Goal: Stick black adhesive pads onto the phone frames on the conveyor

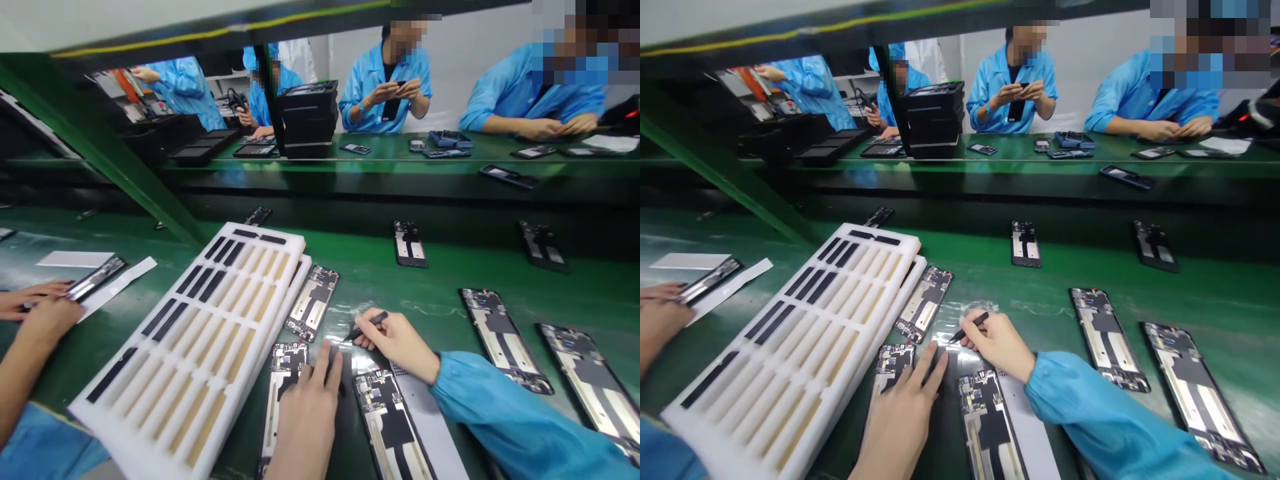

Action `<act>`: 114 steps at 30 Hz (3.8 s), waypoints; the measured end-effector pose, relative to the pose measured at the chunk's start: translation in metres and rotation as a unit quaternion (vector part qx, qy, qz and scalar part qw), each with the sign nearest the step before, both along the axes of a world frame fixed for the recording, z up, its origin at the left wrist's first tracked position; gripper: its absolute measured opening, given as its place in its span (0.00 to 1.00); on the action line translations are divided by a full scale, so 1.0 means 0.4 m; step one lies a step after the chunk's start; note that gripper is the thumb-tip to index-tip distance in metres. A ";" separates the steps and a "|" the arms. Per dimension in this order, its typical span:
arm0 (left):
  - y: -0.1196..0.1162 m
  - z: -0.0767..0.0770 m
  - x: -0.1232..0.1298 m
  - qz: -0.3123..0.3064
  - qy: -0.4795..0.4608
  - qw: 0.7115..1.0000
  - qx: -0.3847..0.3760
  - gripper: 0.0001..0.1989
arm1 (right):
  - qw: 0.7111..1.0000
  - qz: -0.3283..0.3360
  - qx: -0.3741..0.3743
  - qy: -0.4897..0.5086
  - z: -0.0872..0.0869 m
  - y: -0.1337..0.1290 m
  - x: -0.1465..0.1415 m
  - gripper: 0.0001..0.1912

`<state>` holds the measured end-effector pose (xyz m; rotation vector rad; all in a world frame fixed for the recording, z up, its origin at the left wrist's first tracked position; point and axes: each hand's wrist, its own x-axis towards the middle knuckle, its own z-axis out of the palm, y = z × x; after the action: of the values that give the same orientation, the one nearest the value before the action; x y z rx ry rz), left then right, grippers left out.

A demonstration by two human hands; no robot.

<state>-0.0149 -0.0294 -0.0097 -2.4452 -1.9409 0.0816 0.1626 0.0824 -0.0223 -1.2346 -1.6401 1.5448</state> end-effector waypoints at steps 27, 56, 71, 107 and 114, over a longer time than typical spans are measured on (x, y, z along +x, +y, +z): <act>-0.037 0.124 0.060 0.196 -0.874 0.368 -0.250 0.15 | 0.989 -0.002 -0.042 0.143 0.201 -0.104 0.045 0.23; -0.045 0.118 0.097 0.314 -0.823 0.470 -0.057 0.16 | 0.960 -0.203 0.170 0.094 0.196 -0.007 0.218 0.15; 0.039 0.005 0.160 -0.141 -0.052 0.988 -0.020 0.33 | 0.999 0.017 0.008 0.041 -0.010 -0.029 0.278 0.27; 0.225 -0.021 0.129 -0.084 -0.012 0.996 -0.034 0.41 | 0.985 -0.136 -0.053 0.092 -0.038 0.133 0.161 0.28; 0.215 -0.002 0.128 -0.003 -0.080 0.996 0.033 0.24 | 0.985 -0.138 -0.030 0.099 -0.046 0.146 0.173 0.30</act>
<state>0.0363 0.0566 -0.0105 -2.4846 -1.9625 -0.1820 0.2318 0.1408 -0.0407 -1.2361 -1.2480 1.4972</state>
